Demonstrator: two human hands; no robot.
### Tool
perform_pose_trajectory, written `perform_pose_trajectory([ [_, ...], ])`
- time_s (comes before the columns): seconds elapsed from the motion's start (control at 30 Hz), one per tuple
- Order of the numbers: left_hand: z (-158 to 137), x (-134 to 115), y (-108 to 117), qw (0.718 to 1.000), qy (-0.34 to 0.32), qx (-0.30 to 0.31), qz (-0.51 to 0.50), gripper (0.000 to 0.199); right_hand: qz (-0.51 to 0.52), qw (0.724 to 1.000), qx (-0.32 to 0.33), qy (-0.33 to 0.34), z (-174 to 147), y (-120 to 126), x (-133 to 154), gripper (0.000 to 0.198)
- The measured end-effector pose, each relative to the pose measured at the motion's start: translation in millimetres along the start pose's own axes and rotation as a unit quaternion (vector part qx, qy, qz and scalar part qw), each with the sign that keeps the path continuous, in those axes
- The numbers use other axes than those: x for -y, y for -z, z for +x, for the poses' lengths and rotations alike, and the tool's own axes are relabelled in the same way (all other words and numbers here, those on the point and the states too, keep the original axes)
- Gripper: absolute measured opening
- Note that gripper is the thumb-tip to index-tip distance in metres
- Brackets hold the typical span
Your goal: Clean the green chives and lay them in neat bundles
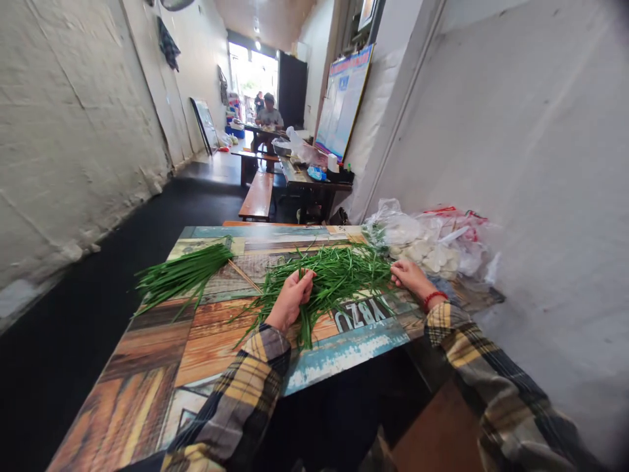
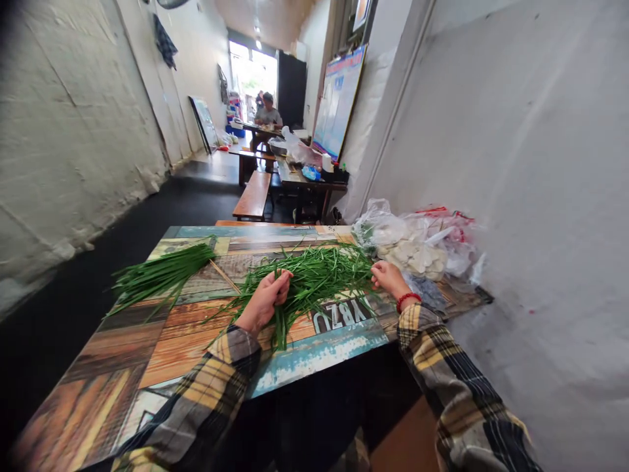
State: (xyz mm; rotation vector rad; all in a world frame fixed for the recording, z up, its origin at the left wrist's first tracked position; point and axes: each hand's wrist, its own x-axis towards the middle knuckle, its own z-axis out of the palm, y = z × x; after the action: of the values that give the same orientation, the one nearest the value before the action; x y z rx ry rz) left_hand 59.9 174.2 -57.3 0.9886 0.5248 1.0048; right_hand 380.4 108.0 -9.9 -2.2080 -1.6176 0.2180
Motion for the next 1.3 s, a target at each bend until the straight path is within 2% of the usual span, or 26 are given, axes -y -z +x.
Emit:
perform_pose_trajectory([
  [0.2, -38.6, -7.4, 2.1, 1.000, 0.000, -0.008, -0.004, 0.038, -0.001, 0.996, -0.077, 0.054, 4.4, 30.0, 32.5, 0.028],
  [0.43, -98.7, -7.7, 12.2, 0.994, 0.020, -0.091, 0.056, 0.042, 0.078, 0.981, -0.108, 0.142, 5.5, 36.1, 47.9, 0.020],
  [0.63, -120.4, 11.1, 7.5, 0.979, 0.052, -0.179, 0.076, 0.043, 0.227, 0.957, -0.065, 0.168, 8.7, 14.4, 31.6, 0.035],
  [0.77, -126.4, 14.0, -4.4, 0.973, 0.039, -0.210, 0.092, 0.039, 0.376, 0.914, -0.017, 0.153, 21.8, -1.6, 15.6, 0.032],
  [0.83, -126.8, 12.9, -9.6, 0.969, 0.036, -0.224, 0.094, 0.038, 0.412, 0.899, 0.007, 0.150, 35.5, -8.6, 6.5, 0.030],
  [0.9, -125.9, 11.9, -12.8, 0.966, 0.042, -0.237, 0.099, 0.037, 0.362, 0.916, 0.017, 0.170, 51.7, -17.1, -2.0, 0.027],
  [0.97, -125.0, 12.0, -13.9, 0.962, 0.055, -0.247, 0.101, 0.036, 0.260, 0.943, -0.009, 0.210, 66.6, -28.7, -7.2, 0.023],
  [1.03, -124.9, 13.0, -13.9, 0.958, 0.072, -0.259, 0.098, 0.036, 0.179, 0.947, -0.042, 0.262, 76.2, -43.5, -6.2, 0.020],
  [1.1, -125.3, 14.6, -13.8, 0.953, 0.089, -0.272, 0.096, 0.036, 0.180, 0.931, -0.023, 0.315, 77.9, -59.1, 1.3, 0.020],
  [1.23, -126.4, 16.7, -14.8, 0.946, 0.106, -0.295, 0.088, 0.038, 0.219, 0.876, 0.112, 0.415, 62.4, -80.6, 20.7, 0.020],
  [1.3, -126.3, 17.2, -15.3, 0.941, 0.100, -0.311, 0.089, 0.038, 0.215, 0.865, 0.128, 0.434, 52.9, -85.9, 25.5, 0.021],
])
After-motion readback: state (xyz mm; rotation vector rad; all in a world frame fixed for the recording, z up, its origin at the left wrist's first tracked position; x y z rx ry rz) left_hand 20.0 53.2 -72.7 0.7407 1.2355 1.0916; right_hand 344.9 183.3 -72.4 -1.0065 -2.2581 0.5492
